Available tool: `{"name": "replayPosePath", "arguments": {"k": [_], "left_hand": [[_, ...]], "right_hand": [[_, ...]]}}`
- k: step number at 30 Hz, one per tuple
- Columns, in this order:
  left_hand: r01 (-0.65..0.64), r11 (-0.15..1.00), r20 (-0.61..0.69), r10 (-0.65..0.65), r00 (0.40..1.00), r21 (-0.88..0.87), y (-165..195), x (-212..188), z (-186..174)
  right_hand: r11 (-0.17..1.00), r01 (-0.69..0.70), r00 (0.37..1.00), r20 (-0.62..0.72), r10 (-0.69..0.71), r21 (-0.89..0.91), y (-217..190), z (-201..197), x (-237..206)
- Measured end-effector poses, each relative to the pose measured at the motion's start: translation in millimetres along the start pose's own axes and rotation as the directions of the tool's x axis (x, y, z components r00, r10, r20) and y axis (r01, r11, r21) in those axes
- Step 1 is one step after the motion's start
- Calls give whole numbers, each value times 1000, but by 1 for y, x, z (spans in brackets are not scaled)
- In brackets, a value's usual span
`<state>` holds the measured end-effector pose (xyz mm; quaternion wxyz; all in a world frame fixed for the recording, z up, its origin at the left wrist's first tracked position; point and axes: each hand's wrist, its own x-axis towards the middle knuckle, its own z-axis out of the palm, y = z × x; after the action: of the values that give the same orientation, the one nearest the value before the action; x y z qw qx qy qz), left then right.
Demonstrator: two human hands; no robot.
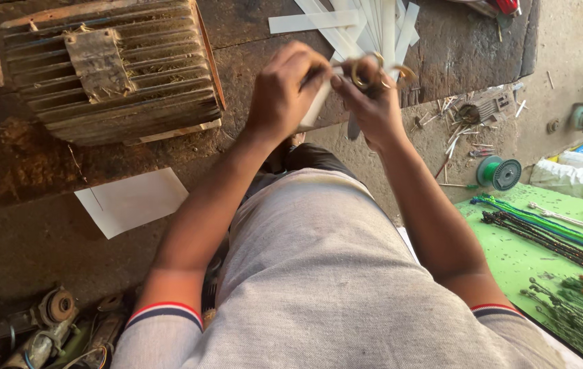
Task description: The person sits at a workbench handling thin white plastic strips, folding and creasing them by hand, then cuts the strips into pieces using scissors. They occasionally pick up and reposition a finned metal casting on the bench while working through the strips one at a time.
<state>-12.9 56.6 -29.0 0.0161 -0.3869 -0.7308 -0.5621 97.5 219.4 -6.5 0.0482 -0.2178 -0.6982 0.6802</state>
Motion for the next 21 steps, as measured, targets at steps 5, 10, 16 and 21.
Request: {"name": "replayPosePath", "arguments": {"k": [5,10,16,21], "left_hand": [[-275,628,291,80,954,728,-56,3,61],[-213,690,319,-28,947,692,-69,-52,79],[-173,668,296,-74,952,724,-54,-92,60],[-116,694,309,-159,938,710,-50,-87,61]], "right_hand": [[875,-372,914,-287,286,-311,32,0,34],[516,87,986,-2,-168,-852,68,5,41],[434,80,994,41,-98,-898,79,8,37],[347,144,989,131,-61,-927,79,5,35]]}}
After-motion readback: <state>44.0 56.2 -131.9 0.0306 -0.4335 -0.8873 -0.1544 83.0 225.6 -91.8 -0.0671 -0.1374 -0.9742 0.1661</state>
